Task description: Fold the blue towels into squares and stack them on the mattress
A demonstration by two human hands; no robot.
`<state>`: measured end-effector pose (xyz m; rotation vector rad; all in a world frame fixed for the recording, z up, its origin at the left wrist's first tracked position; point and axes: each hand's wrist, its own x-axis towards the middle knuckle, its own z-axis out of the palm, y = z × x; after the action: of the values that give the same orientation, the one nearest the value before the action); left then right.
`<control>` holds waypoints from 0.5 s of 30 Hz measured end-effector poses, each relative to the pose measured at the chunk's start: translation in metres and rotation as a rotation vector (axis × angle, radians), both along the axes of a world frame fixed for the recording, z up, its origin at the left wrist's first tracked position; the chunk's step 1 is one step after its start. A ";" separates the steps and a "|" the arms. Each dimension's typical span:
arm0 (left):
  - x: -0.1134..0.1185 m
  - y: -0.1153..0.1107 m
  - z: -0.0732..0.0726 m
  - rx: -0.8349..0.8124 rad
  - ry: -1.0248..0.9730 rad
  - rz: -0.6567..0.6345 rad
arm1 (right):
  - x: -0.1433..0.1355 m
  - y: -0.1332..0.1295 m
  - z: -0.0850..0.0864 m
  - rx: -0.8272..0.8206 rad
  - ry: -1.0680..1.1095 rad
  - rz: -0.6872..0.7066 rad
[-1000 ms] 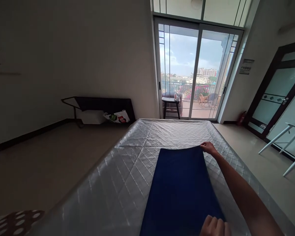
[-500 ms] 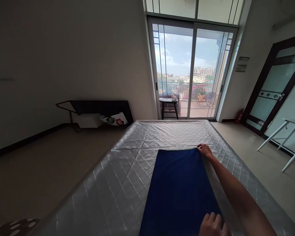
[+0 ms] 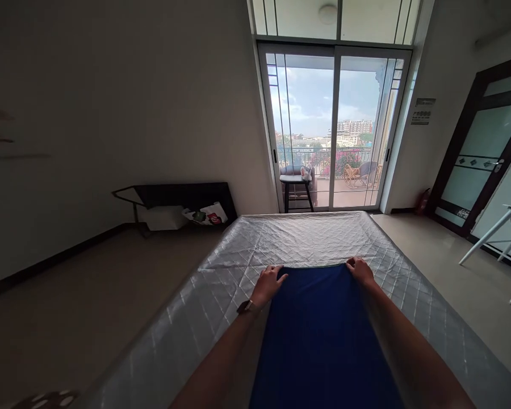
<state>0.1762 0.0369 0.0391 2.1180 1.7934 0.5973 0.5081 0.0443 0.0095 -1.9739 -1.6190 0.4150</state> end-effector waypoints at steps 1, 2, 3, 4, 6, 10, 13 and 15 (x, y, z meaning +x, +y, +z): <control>-0.001 0.011 -0.005 -0.009 -0.012 0.000 | 0.000 -0.002 -0.001 0.017 0.016 -0.004; -0.001 0.019 -0.010 -0.018 -0.024 -0.001 | 0.000 -0.003 -0.003 0.032 0.034 -0.006; -0.001 0.027 -0.014 -0.031 -0.044 -0.001 | 0.001 -0.004 -0.004 0.046 0.053 -0.006; -0.002 0.033 -0.017 -0.045 -0.069 -0.001 | 0.002 -0.005 -0.006 0.057 0.073 -0.005; -0.004 0.043 -0.020 -0.077 -0.132 0.000 | 0.004 -0.006 -0.007 0.073 0.117 0.003; -0.016 0.056 -0.017 -0.160 -0.288 -0.001 | 0.007 -0.004 -0.002 0.108 0.198 0.028; -0.027 0.057 -0.010 -0.228 -0.418 -0.023 | 0.003 -0.005 0.007 0.151 0.244 0.050; -0.034 0.053 -0.002 -0.258 -0.499 -0.052 | -0.001 -0.007 0.015 0.194 0.259 0.061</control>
<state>0.1420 0.0899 0.0367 1.6562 1.4447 0.7545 0.5076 0.0370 0.0249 -1.6572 -1.4969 0.4950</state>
